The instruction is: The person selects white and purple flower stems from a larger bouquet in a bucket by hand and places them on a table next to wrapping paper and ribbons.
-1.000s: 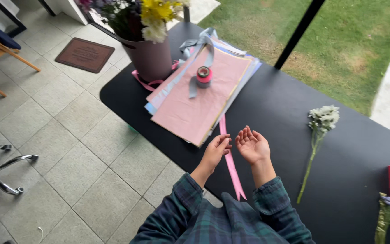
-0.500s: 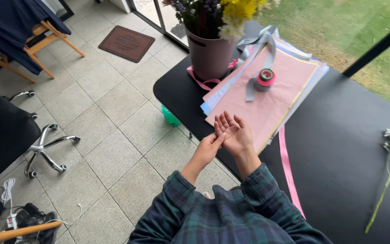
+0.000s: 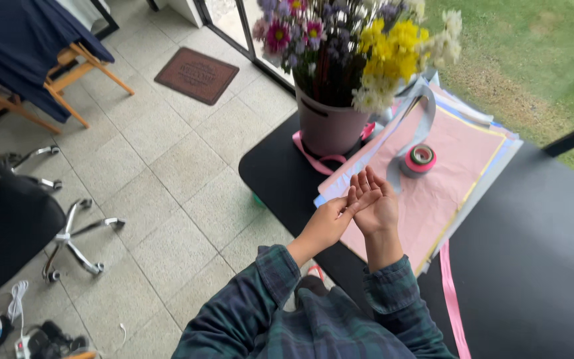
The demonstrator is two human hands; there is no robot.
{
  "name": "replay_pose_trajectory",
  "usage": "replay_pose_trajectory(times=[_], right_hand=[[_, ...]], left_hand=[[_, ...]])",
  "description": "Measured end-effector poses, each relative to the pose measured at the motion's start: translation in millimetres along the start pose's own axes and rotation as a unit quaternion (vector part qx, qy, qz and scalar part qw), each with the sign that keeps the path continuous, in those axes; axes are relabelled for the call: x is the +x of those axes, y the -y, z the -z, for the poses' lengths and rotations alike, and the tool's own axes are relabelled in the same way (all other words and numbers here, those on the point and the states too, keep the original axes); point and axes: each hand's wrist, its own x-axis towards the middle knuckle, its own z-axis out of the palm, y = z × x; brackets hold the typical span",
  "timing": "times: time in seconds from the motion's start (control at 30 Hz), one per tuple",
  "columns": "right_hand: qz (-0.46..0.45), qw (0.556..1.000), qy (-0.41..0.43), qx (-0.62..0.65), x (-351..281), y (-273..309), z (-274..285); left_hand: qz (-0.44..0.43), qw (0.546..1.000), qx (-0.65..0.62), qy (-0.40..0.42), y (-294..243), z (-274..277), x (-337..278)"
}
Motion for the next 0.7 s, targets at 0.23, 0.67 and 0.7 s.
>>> replay_pose_trajectory(times=[0.23, 0.67, 0.7], right_hand=[[0.065, 0.997, -0.040, -0.015, 89, 18, -51], [0.440, 0.836, -0.056, -0.324, 149, 13, -100], [0.452, 0.824, -0.064, -0.335, 155, 13, -98]], left_hand=[[-0.106, 0.994, 0.009, -0.031, 19, 39, 118], [-0.184, 0.983, 0.021, 0.013, 34, 93, 285], [-0.165, 0.984, 0.031, 0.062, 39, 92, 303]])
